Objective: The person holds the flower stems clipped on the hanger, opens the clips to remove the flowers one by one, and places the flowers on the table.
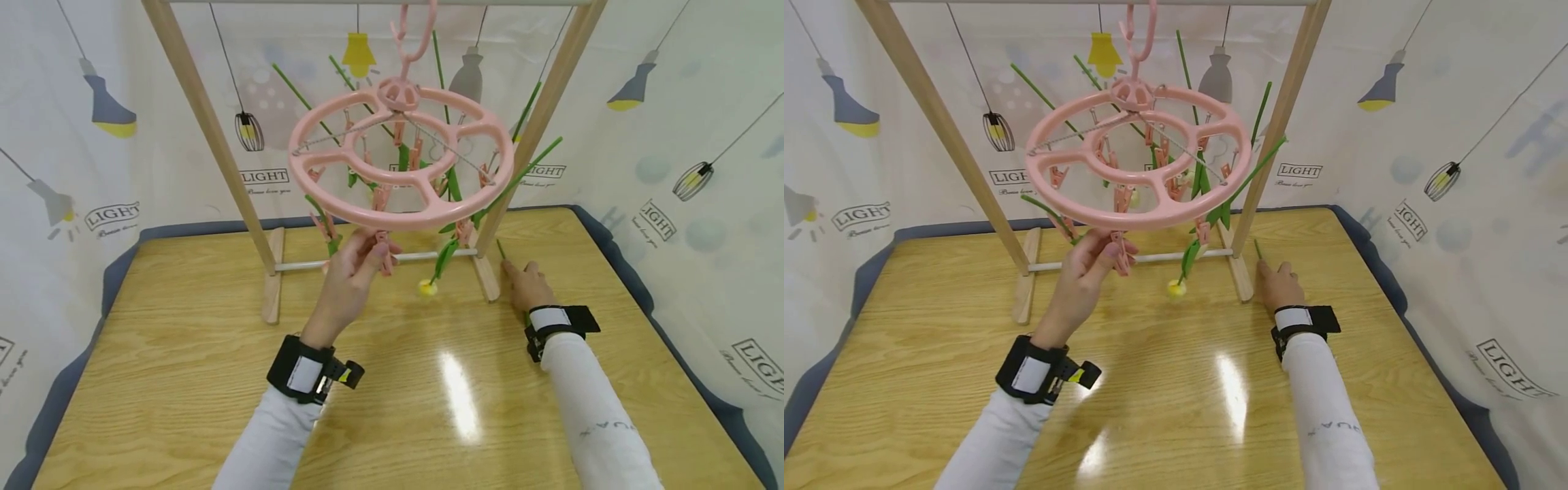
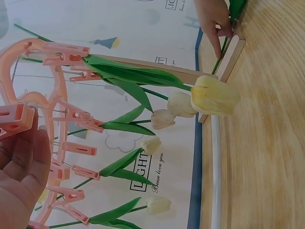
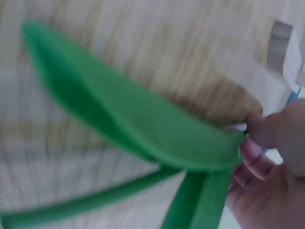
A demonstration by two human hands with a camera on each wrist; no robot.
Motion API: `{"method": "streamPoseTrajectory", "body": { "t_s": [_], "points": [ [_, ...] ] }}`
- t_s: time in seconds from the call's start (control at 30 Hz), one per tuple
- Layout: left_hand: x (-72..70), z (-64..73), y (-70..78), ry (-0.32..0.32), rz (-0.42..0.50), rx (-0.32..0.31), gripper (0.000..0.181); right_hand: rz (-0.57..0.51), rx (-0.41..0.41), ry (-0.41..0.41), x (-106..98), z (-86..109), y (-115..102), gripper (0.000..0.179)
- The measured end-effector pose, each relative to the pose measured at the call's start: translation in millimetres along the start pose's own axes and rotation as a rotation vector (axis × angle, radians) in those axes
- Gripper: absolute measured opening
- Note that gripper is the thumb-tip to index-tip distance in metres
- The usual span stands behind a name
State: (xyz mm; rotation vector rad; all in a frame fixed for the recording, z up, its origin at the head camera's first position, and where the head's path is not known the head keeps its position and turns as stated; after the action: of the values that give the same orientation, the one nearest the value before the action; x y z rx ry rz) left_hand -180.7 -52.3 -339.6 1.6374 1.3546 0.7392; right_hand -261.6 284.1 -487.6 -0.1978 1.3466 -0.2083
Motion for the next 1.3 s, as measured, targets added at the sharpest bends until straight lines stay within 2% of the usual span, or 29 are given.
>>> {"method": "streamPoseTrajectory", "body": {
  "t_s": [0.17, 0.3, 0.47, 0.7, 0.93, 1.1, 1.3],
  "points": [
    [-1.7, -0.4, 0.5, 0.002, 0.016, -0.003, 0.025, -0.009, -0.005, -0.12, -3.3, -2.0, 5.1, 0.056],
    [-2.0, -1.1, 0.7, 0.0, 0.02, -0.004, 0.025, -0.005, 0.008, -0.172, -4.9, -1.3, 6.0, 0.059],
    [-2.0, -2.1, 0.6, -0.007, 0.024, -0.015, 0.026, 0.015, -0.023, -0.182, -11.3, 0.9, 3.5, 0.062],
    [-3.8, -0.7, 0.5, -0.009, 0.07, 0.017, 0.033, 0.01, -0.078, -0.174, -30.7, 2.3, 1.5, 0.064],
    [-6.6, 0.8, 0.9, 0.031, 0.073, 0.012, 0.033, 0.029, -0.188, -0.15, -63.5, 12.4, -13.6, 0.052],
    [-6.2, 0.9, 2.2, 0.045, 0.072, 0.033, 0.033, -0.044, -0.225, -0.168, -92.7, 23.9, -26.4, 0.051],
    [-7.8, 1.9, 3.2, 0.07, 0.083, 0.046, 0.032, -0.11, -0.268, -0.183, -118.5, 34.7, -40.7, 0.052]
  ]
}}
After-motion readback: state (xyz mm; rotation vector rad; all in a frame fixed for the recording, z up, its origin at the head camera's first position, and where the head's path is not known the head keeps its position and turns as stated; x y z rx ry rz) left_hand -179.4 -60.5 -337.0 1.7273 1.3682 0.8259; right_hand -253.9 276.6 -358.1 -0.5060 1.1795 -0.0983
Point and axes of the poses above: each hand's wrist, its own z-axis away from the middle knuckle, its own x-axis out of the palm, y = z × x, the point moved 3 cm from there along -z, towards the middle knuckle, and after that the axes turned 1 degree about x, right-handed, at the moved point
